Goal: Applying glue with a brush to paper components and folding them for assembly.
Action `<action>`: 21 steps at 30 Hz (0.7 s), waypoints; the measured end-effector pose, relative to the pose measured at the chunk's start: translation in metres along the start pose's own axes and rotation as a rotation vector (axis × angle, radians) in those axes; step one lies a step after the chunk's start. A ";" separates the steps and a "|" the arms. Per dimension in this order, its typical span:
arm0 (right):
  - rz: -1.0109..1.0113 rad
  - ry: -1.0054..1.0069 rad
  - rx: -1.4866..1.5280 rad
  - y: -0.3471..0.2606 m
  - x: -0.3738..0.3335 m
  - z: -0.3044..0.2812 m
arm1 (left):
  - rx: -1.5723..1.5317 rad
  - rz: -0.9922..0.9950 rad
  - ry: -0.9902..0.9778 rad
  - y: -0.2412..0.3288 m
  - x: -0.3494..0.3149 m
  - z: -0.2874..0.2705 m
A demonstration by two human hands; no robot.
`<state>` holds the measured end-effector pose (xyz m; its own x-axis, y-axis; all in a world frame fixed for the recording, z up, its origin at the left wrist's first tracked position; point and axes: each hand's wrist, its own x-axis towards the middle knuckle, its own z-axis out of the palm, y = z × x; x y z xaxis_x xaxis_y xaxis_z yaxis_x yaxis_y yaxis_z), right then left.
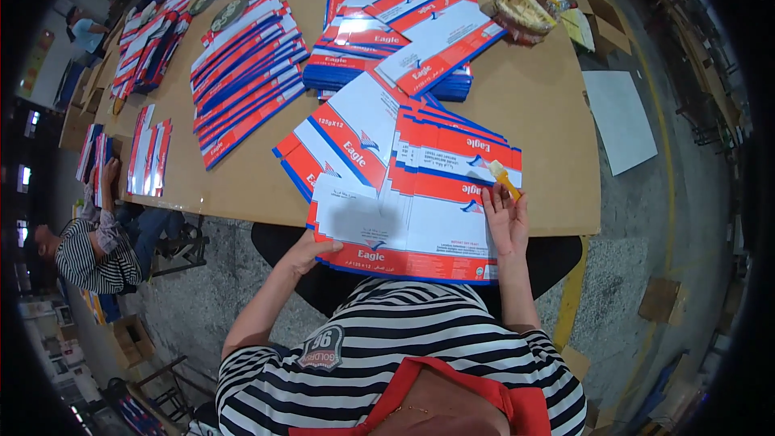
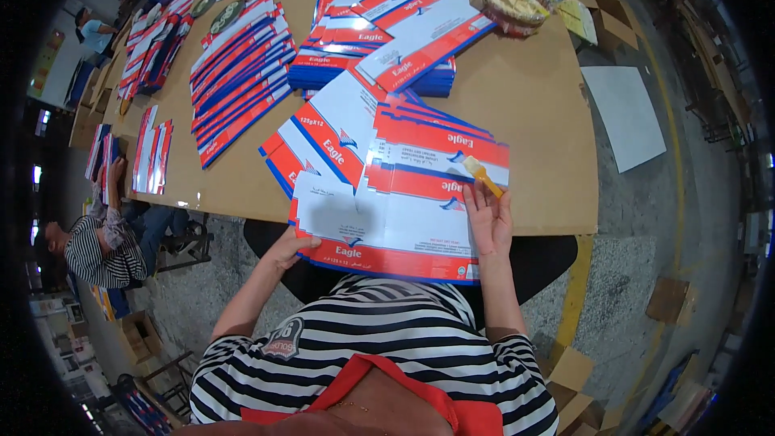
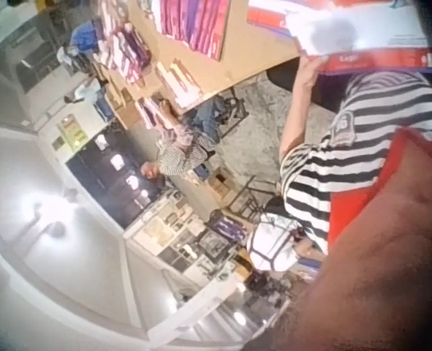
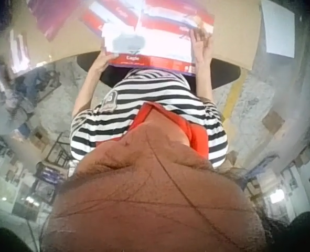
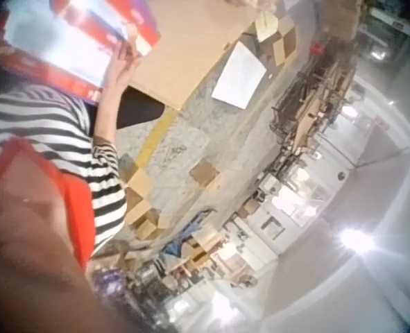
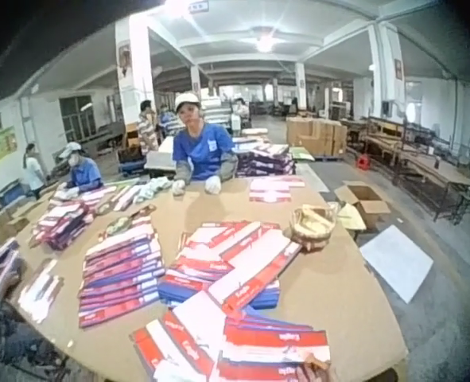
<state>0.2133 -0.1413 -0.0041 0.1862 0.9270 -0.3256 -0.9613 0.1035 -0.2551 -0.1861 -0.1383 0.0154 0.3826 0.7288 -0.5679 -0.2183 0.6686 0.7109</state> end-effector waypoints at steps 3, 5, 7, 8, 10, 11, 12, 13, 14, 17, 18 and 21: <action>-0.021 -0.044 -0.060 -0.008 -0.010 -0.001 | 0.004 -0.060 -0.043 -0.005 0.005 0.001; -0.040 -0.023 -0.120 -0.014 -0.014 0.002 | 0.034 -0.088 0.057 -0.014 0.009 0.008; -0.096 0.019 -0.099 -0.026 -0.009 -0.001 | 0.000 -0.124 0.064 -0.013 0.012 0.026; -0.126 0.037 -0.073 -0.033 -0.006 -0.007 | -0.027 -0.141 0.062 -0.014 0.014 0.034; -0.156 0.034 -0.081 -0.040 -0.003 0.000 | -0.013 -0.183 0.066 -0.015 0.016 0.044; -0.183 0.030 -0.090 -0.042 -0.001 0.002 | -0.009 -0.179 0.067 -0.015 0.014 0.046; -0.198 0.058 -0.099 -0.044 0.000 0.000 | 0.000 -0.196 0.110 -0.014 0.012 0.051; -0.204 0.055 -0.096 -0.044 0.002 -0.003 | 0.010 -0.212 0.154 -0.014 0.011 0.054; -0.195 0.017 -0.105 -0.043 0.005 -0.006 | 0.016 -0.210 0.152 -0.016 0.010 0.054; -0.166 -0.044 -0.096 -0.033 0.008 -0.012 | -0.012 -0.128 0.244 -0.019 0.005 0.049; -0.189 -0.081 -0.145 -0.028 0.012 -0.010 | -0.049 -0.075 0.325 -0.014 0.003 0.051; -0.204 -0.084 -0.146 -0.022 0.010 -0.005 | -0.039 -0.004 0.447 -0.020 0.003 0.034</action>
<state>0.2373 -0.1358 -0.0062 0.3495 0.9197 -0.1790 -0.8651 0.2435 -0.4385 -0.1500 -0.1545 0.0142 -0.0399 0.7131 -0.6999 -0.2550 0.6700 0.6972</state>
